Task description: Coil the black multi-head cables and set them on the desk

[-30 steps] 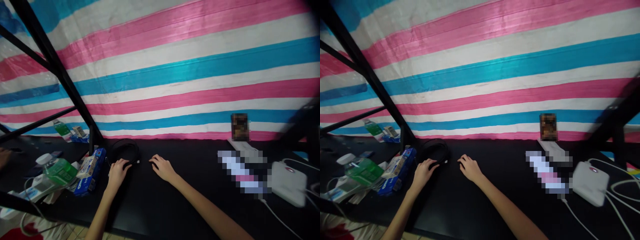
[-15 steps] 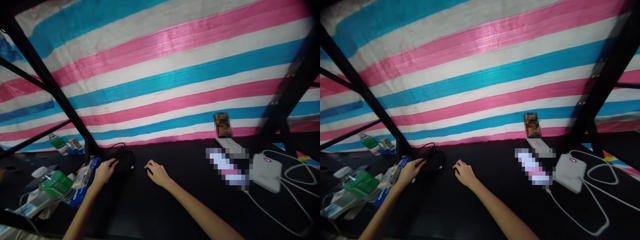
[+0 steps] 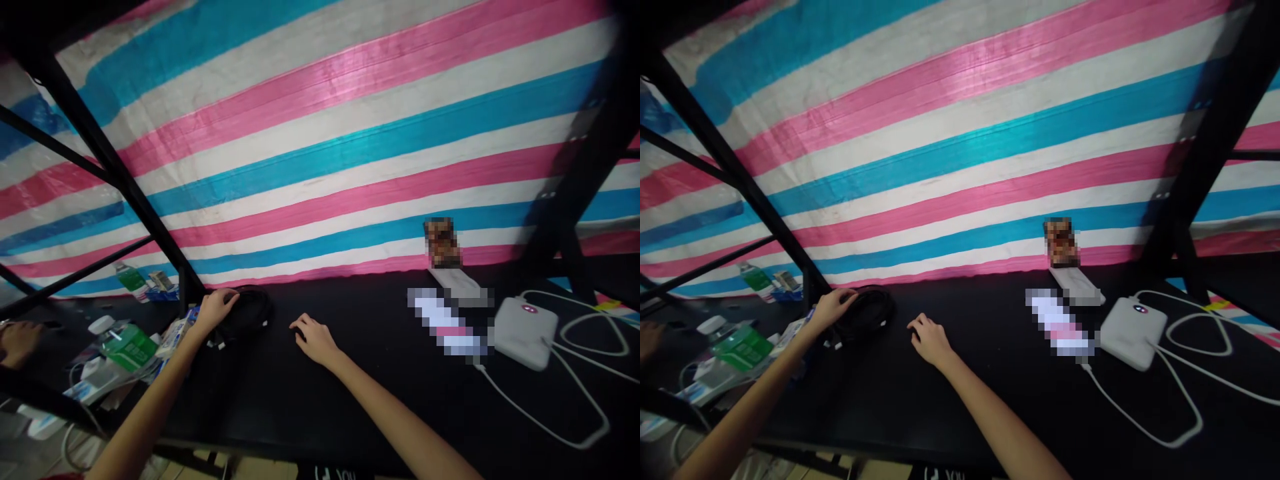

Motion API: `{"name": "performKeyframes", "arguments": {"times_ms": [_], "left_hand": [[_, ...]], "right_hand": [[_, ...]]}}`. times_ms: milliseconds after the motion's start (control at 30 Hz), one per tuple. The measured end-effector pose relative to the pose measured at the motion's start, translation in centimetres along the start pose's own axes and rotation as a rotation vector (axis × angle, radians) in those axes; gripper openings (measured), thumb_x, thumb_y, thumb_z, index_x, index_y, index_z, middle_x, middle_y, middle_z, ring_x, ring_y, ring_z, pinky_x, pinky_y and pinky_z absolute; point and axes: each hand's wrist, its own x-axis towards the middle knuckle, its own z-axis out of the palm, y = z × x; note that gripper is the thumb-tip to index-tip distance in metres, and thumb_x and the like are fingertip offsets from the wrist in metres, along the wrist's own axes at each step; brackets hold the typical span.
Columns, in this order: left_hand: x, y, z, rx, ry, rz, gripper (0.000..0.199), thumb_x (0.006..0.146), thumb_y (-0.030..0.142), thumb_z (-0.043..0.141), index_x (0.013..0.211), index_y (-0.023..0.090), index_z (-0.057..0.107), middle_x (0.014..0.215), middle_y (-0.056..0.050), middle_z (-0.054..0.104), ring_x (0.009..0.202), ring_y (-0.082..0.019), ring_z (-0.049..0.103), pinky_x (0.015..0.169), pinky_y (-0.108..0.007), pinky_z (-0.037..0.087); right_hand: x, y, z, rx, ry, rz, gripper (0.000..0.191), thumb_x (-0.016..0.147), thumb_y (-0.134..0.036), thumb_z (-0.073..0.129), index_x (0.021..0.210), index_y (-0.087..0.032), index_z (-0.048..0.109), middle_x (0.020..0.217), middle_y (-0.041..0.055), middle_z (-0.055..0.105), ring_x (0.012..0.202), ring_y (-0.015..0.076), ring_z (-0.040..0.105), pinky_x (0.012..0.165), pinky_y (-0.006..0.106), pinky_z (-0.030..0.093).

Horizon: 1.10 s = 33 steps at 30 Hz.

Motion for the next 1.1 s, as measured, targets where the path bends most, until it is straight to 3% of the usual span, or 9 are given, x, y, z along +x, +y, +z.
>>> {"name": "performKeyframes", "arguments": {"times_ms": [100,233,400,633,767,867,967,1100], "left_hand": [[0.8,-0.8,1.6,0.067,0.051,-0.174,0.038,0.086,0.035,0.055,0.118,0.016,0.052,0.123,-0.01,0.053,0.107,-0.024,0.054,0.09,-0.048,0.046],[0.7,-2.2,3.9,0.055,0.013,-0.341,0.035,0.085,0.033,0.056,0.116,0.016,0.053,0.115,-0.009,0.057,0.098,-0.021,0.058,0.082,-0.042,0.05],[0.7,-3.1,3.9,-0.003,0.043,-0.462,0.033,0.085,0.036,0.056,0.111,0.016,0.055,0.108,-0.008,0.059,0.095,-0.02,0.059,0.08,-0.04,0.05],[1.2,-2.3,0.6,-0.146,0.219,-0.488,0.032,0.086,0.039,0.053,0.106,0.015,0.056,0.099,-0.007,0.061,0.09,-0.019,0.06,0.079,-0.039,0.049],[1.0,-1.1,-2.3,-0.341,0.152,-0.351,0.028,0.083,0.039,0.058,0.092,0.013,0.06,0.072,0.001,0.06,0.065,-0.013,0.059,0.064,-0.03,0.05],[0.4,0.3,-4.5,-0.517,0.128,-0.279,0.025,0.084,0.036,0.059,0.09,0.012,0.062,0.056,0.006,0.052,0.044,-0.007,0.049,0.046,-0.022,0.044],[-0.6,2.0,-6.9,-0.653,0.287,-0.254,0.024,0.085,0.034,0.058,0.092,0.011,0.061,0.051,0.009,0.045,0.035,-0.003,0.035,0.034,-0.016,0.03],[-3.1,4.6,-9.9,-0.839,0.483,-0.191,0.025,0.082,0.03,0.062,0.098,0.011,0.061,0.047,0.011,0.039,0.032,-0.001,0.027,0.03,-0.015,0.018]], "right_hand": [[-0.5,-0.1,0.0,0.003,0.01,-0.004,0.028,0.084,-0.018,0.046,0.108,-0.023,0.06,0.108,0.0049,0.057,0.09,0.0174,0.059,0.073,0.028,0.042],[-1.1,-0.1,0.0,-0.004,0.032,0.006,0.029,0.082,-0.017,0.048,0.108,-0.024,0.06,0.107,0.0038,0.058,0.089,0.0168,0.059,0.073,0.028,0.042],[-1.4,-0.1,-0.1,-0.007,0.041,0.018,0.03,0.081,-0.018,0.049,0.108,-0.026,0.06,0.107,0.0021,0.058,0.093,0.0163,0.059,0.076,0.027,0.042],[-1.4,-0.2,-0.3,0.026,0.029,0.032,0.029,0.08,-0.018,0.051,0.106,-0.026,0.061,0.106,0.0018,0.059,0.086,0.0152,0.06,0.074,0.027,0.042],[-1.3,-0.2,-0.4,0.053,0.014,0.046,0.026,0.081,-0.018,0.052,0.104,-0.026,0.062,0.107,0.0013,0.058,0.087,0.015,0.059,0.076,0.027,0.041],[-1.3,0.0,-0.6,0.086,-0.002,0.058,0.024,0.081,-0.018,0.053,0.101,-0.026,0.063,0.106,0.0004,0.058,0.084,0.0136,0.058,0.076,0.027,0.04],[-1.3,0.2,-0.7,0.143,-0.014,0.073,0.023,0.08,-0.017,0.053,0.098,-0.026,0.065,0.104,-0.0001,0.057,0.081,0.0125,0.057,0.076,0.026,0.039],[-1.3,0.3,-0.8,0.303,-0.018,0.106,0.022,0.078,-0.021,0.059,0.097,-0.027,0.066,0.1,-0.0015,0.059,0.076,0.0112,0.056,0.078,0.027,0.039]]}}
